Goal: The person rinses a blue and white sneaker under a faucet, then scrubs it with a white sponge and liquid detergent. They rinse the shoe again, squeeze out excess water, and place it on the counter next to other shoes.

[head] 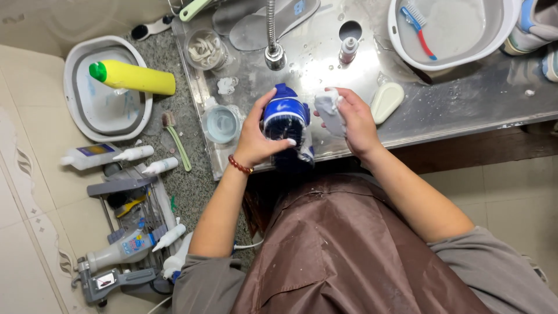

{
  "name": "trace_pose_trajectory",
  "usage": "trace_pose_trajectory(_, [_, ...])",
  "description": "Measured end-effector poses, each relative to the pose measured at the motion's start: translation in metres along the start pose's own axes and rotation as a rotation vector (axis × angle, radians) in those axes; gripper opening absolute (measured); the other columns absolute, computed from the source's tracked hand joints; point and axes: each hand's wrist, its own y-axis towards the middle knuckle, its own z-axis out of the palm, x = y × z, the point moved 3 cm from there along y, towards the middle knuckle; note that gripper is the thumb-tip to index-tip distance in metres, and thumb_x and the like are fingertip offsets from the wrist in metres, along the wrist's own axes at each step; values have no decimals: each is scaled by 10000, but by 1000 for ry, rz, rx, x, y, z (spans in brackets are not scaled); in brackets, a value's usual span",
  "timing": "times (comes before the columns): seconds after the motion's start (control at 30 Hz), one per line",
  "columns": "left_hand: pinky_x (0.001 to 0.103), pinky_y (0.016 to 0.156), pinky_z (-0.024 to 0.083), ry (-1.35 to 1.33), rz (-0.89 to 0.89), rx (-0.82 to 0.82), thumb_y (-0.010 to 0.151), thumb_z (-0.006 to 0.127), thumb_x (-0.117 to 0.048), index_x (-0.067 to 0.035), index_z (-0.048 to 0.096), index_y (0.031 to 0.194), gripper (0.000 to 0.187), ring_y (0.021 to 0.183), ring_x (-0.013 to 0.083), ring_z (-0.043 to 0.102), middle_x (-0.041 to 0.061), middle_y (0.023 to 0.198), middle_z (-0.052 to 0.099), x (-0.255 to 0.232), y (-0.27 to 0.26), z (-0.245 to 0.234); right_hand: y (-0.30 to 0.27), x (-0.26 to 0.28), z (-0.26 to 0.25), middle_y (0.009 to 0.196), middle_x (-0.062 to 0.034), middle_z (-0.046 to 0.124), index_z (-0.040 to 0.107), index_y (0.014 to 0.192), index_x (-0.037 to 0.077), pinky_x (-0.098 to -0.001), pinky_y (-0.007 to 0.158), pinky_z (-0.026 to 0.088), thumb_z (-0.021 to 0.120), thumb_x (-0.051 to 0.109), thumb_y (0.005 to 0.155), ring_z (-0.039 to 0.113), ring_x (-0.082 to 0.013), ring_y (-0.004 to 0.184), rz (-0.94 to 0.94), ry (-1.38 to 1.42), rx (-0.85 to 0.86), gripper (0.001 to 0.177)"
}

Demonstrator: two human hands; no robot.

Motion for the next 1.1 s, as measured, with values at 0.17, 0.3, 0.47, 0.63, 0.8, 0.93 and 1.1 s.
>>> trace_pose_trajectory(0.17, [379,1025,540,256,297,-215,678,971,-166,-186,440,1511,988,1148,280,614,129,1266,550,-28,-38,31,-39,-10,-17,1232,-149,662,530,1373,-12,-320,899,548,496,178,1049,662,-198,1073,-285,-327,74,377])
trace_pose_trajectory(0.3, [370,1012,558,299,322,-359,727,950,-153,-242,442,1475,908,1172,293,602,140,1313,513,-10,-45,53,-53,-6,-16,1379,-118,586,546,1397,-3,-301,1016,486,581,173,991,586,-167,1168,-458,-357,126,444])
trace_pose_trajectory(0.47, [392,1028,548,314,313,-397,711,937,-109,-266,455,1470,913,1192,318,590,147,1326,507,5,-41,61,-53,4,-16,1358,-124,583,584,1341,-11,-321,1009,498,684,104,960,597,-192,1159,-475,-604,55,410])
trace_pose_trajectory(0.63, [399,1016,542,345,324,-421,721,957,-104,-275,461,1473,917,1185,323,583,151,1329,504,8,-38,66,-60,20,16,1259,-157,669,668,1197,11,-344,1020,527,768,72,894,663,-249,1170,-613,-984,50,325])
trace_pose_trajectory(0.8, [410,999,539,323,302,-466,716,950,-125,-268,438,1451,907,1166,328,574,159,1310,495,12,-36,65,-53,19,16,1213,-157,688,735,1152,20,-347,962,553,782,76,898,692,-265,1108,-584,-1016,-36,264])
trace_pose_trajectory(0.93, [394,997,554,311,279,-478,755,961,-116,-272,433,1462,896,1180,319,587,149,1314,499,13,-36,60,-58,34,43,1182,-171,669,753,1109,27,-352,907,549,797,79,822,666,-289,1060,-728,-1145,47,294])
trace_pose_trajectory(1.1, [407,991,562,297,239,-496,734,947,-116,-268,439,1449,890,1179,338,600,160,1308,505,14,-33,58,-56,37,48,1185,-152,677,753,1137,32,-349,928,551,781,81,886,685,-273,1070,-625,-1105,14,257])
